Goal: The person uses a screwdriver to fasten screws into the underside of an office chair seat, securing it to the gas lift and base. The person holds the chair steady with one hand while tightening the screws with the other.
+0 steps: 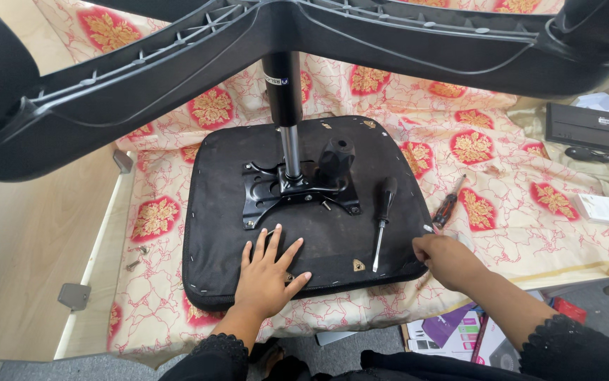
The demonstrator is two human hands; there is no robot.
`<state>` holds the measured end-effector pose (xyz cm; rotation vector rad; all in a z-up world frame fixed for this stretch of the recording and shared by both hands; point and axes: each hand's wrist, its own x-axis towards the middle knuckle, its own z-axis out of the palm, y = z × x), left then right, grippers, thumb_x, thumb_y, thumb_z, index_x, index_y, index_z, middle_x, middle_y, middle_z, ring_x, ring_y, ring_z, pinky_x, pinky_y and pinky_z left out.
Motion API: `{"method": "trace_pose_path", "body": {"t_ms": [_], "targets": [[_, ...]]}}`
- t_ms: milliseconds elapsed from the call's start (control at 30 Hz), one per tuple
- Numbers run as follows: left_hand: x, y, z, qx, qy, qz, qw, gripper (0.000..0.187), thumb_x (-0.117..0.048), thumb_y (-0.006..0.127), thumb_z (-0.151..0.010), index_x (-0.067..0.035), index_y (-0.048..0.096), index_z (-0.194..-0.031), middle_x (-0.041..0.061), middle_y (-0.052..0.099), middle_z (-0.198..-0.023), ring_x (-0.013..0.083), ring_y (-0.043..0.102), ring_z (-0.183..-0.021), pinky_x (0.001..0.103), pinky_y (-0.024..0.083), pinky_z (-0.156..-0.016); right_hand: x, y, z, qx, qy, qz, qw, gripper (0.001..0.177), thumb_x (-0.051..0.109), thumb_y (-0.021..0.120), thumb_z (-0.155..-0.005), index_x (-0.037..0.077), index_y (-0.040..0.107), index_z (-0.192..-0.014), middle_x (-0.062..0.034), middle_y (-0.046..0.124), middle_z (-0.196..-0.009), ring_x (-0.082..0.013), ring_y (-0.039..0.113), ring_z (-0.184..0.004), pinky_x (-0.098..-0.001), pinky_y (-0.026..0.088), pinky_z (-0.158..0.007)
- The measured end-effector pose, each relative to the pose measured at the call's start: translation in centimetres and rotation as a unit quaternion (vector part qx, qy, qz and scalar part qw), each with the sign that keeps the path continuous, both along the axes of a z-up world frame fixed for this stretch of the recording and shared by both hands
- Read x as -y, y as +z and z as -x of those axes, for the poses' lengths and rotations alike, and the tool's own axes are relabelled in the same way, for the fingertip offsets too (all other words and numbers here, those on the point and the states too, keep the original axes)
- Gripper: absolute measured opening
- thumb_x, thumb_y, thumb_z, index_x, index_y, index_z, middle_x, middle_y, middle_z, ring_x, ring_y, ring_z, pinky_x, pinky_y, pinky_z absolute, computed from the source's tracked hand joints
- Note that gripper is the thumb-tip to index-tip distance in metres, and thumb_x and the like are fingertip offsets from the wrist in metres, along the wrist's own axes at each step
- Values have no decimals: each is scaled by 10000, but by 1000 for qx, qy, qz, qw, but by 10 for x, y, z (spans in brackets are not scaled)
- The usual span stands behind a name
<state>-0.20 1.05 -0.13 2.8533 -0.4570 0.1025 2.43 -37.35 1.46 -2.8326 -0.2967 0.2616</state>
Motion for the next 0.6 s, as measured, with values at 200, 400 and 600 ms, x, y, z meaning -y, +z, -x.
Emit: {"method": "trace_pose_path", "body": {"t_ms": [200, 400, 600], "targets": [[0, -5, -1, 8, -2, 12, 1000, 693, -665, 518, -894, -341, 446, -1503, 144, 209, -1645, 387, 154, -1508, 591, 108, -1177, -1, 5, 0, 33, 13, -57, 998, 179, 6, 648, -721, 76, 641, -885, -109, 690, -836, -293, 696, -853, -401, 548, -773], [-1, -4, 0, 17, -4, 15, 1000, 693, -673, 511, -901, -333, 451, -1502, 150, 217, -1644, 391, 157, -1509, 593, 110, -1181, -2, -6, -5, -54, -130, 37, 989, 246, 292, 729, -916, 73, 634, -853, -146, 722, -761, -318, 719, -809, -428, 542, -794], [0, -3, 0, -2, 0, 8, 1000, 700, -677, 503, -902, -339, 434, -1512, 141, 204, -1649, 387, 147, -1516, 592, 103, -1186, 3, -20, -4, -3, -86, -1, 996, 138, 169, 721, -848, 67, 631, -824, -112, 726, -766, -311, 723, -806, -432, 553, -764]]}}
